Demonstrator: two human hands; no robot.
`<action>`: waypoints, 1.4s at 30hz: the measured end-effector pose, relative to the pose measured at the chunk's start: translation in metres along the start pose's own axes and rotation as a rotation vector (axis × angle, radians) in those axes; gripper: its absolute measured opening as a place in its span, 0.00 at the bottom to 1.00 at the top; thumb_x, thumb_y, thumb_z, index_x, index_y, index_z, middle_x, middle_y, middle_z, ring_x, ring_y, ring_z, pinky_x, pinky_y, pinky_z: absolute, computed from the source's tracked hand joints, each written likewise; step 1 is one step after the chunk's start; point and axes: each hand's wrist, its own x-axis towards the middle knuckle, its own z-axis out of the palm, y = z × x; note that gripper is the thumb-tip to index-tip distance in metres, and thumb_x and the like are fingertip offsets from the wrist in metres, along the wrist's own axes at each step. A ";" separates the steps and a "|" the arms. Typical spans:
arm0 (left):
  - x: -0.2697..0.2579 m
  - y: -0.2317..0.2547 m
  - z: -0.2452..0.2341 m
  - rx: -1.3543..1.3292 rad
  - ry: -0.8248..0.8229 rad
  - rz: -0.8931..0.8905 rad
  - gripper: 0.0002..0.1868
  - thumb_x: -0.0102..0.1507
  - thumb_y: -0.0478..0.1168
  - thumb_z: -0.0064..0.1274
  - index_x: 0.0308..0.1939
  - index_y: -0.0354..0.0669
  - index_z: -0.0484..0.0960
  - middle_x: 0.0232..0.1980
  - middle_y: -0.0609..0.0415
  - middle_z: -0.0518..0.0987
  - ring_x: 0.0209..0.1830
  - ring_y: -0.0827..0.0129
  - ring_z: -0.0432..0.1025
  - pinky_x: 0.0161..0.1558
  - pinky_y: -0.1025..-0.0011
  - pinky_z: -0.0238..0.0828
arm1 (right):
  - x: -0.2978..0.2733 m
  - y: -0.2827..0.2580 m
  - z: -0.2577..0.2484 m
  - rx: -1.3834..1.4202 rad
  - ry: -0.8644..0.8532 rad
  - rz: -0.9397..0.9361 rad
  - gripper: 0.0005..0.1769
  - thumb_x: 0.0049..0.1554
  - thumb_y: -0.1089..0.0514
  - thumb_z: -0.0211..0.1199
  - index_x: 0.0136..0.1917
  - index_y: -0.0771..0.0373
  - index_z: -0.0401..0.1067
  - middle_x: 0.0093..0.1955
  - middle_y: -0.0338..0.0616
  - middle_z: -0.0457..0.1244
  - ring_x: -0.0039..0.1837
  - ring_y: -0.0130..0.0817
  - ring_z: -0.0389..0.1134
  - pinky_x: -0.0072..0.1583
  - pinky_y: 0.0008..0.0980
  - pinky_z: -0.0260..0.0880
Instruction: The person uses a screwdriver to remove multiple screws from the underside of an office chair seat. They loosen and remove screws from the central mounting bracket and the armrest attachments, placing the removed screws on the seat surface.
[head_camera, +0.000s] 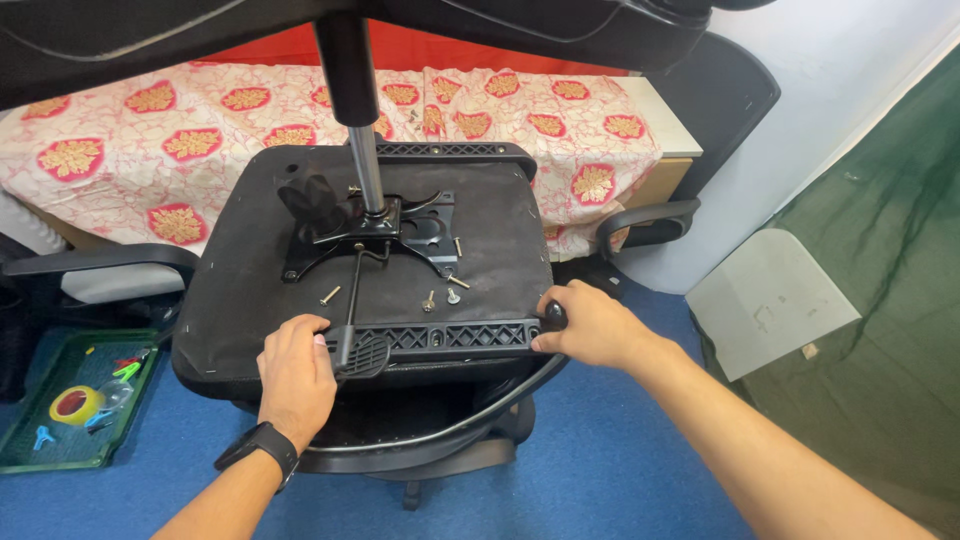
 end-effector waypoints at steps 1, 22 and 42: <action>0.002 -0.004 0.000 0.005 -0.004 0.005 0.14 0.67 0.35 0.43 0.55 0.41 0.78 0.60 0.49 0.76 0.62 0.52 0.67 0.62 0.53 0.58 | 0.000 -0.002 0.003 -0.003 -0.022 0.042 0.27 0.43 0.45 0.76 0.54 0.56 0.75 0.52 0.48 0.64 0.57 0.47 0.68 0.59 0.42 0.69; 0.075 -0.110 -0.005 0.048 0.011 0.020 0.09 0.66 0.35 0.47 0.48 0.40 0.81 0.54 0.45 0.80 0.57 0.46 0.70 0.60 0.54 0.65 | -0.018 -0.086 0.054 0.099 -0.146 0.189 0.36 0.47 0.39 0.72 0.56 0.67 0.67 0.51 0.60 0.69 0.58 0.54 0.72 0.59 0.44 0.71; 0.106 -0.021 -0.041 -0.081 -0.071 0.084 0.09 0.57 0.37 0.56 0.40 0.41 0.81 0.45 0.47 0.79 0.53 0.53 0.71 0.62 0.54 0.57 | -0.007 -0.140 0.058 0.129 -0.179 0.352 0.25 0.47 0.47 0.66 0.34 0.77 0.74 0.29 0.55 0.68 0.29 0.40 0.70 0.34 0.36 0.71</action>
